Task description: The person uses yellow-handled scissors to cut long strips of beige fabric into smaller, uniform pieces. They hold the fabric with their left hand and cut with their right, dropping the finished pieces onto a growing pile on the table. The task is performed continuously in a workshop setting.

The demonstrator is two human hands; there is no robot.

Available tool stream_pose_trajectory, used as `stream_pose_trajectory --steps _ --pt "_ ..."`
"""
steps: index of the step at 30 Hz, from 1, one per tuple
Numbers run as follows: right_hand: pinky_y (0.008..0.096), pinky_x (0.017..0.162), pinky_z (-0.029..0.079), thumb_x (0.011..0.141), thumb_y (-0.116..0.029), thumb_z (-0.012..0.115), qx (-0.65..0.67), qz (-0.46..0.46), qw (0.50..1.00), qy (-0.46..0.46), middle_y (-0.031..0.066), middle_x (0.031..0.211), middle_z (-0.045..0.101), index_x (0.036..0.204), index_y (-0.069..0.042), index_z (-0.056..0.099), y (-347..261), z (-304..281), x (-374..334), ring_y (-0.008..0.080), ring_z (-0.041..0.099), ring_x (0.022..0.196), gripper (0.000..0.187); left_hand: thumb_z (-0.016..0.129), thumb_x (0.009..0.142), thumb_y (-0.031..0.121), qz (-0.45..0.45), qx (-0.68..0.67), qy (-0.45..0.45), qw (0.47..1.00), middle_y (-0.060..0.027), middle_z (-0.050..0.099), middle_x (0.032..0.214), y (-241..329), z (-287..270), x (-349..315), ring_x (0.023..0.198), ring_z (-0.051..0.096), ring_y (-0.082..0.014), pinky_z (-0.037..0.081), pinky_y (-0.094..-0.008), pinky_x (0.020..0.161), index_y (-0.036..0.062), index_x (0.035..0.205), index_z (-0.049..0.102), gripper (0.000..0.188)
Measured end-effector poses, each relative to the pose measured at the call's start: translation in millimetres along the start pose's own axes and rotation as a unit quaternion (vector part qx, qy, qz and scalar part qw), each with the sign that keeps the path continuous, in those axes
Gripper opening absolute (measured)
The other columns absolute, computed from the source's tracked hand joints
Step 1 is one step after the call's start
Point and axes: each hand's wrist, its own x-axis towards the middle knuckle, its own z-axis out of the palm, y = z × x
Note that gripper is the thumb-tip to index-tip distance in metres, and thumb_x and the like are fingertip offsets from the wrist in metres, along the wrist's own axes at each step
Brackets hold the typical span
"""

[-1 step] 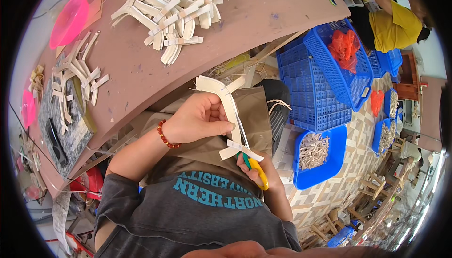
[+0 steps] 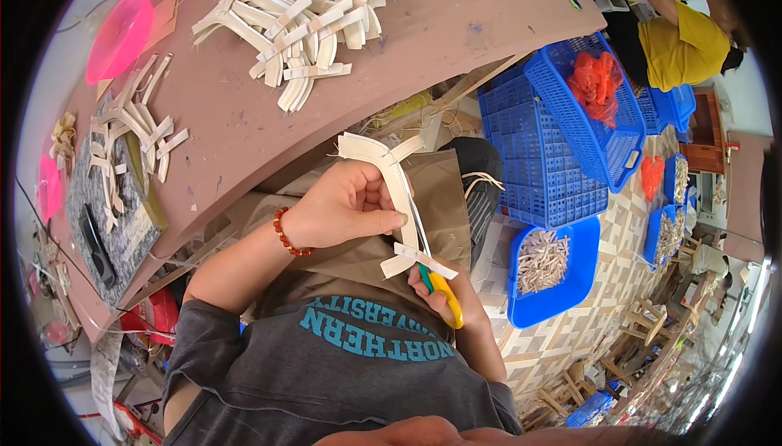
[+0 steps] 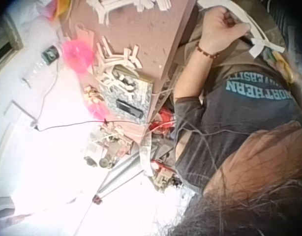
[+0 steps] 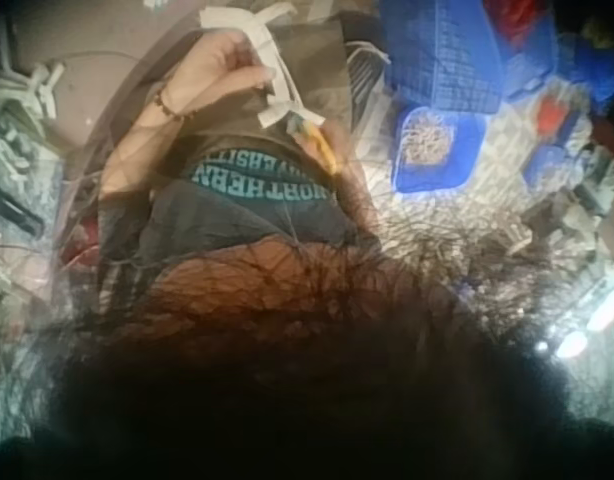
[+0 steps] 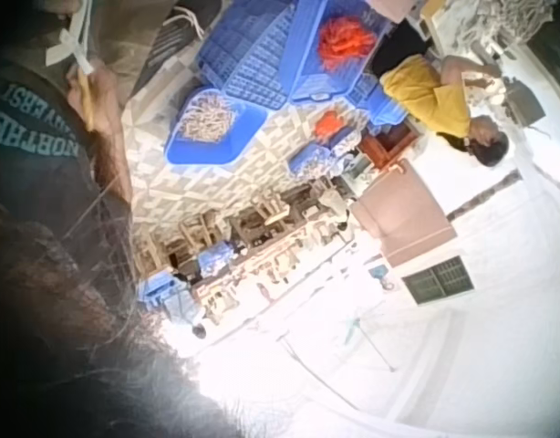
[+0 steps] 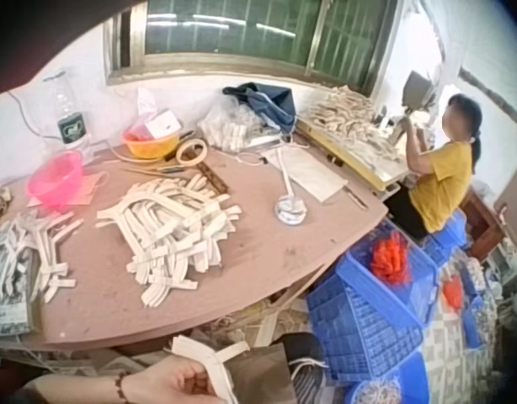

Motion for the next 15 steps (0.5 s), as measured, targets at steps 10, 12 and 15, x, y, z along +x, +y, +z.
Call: stream_pose_trajectory --steps 10,12,15 --pt "0.0203 0.058 0.034 0.081 -0.028 0.063 -0.013 -0.019 1.000 -0.005 -0.0020 0.070 0.047 0.084 -0.003 0.055 11 -3 2 0.0050 0.041 0.064 0.026 0.065 0.079 -0.003 0.069 -0.010 0.052 0.996 -0.0030 0.061 0.094 7 2 3 0.082 0.061 -0.0120 0.053 -0.0256 0.069 0.0018 0.107 0.056 0.030" --pt "0.0202 0.057 0.034 0.081 -0.031 0.064 -0.020 -0.014 1.000 0.002 -0.0019 0.070 0.047 0.085 -0.003 0.055 9 -2 1 0.0049 0.042 0.064 0.029 0.066 0.078 -0.004 0.064 -0.038 0.104 0.992 -0.0044 0.062 0.094 15 4 2 0.080 0.062 -0.0131 0.053 -0.0258 0.068 0.0008 0.105 0.057 0.029" --pt "0.0206 0.057 0.034 0.080 -0.040 0.067 -0.033 -0.024 0.999 0.012 -0.0015 0.070 0.047 0.087 -0.002 0.055 6 2 2 0.0052 0.042 0.064 0.040 0.068 0.077 -0.003 0.068 -0.027 0.105 0.992 -0.0066 0.064 0.090 15 6 1 0.076 0.063 -0.0135 0.054 -0.0240 0.065 -0.0014 0.102 0.060 0.027"
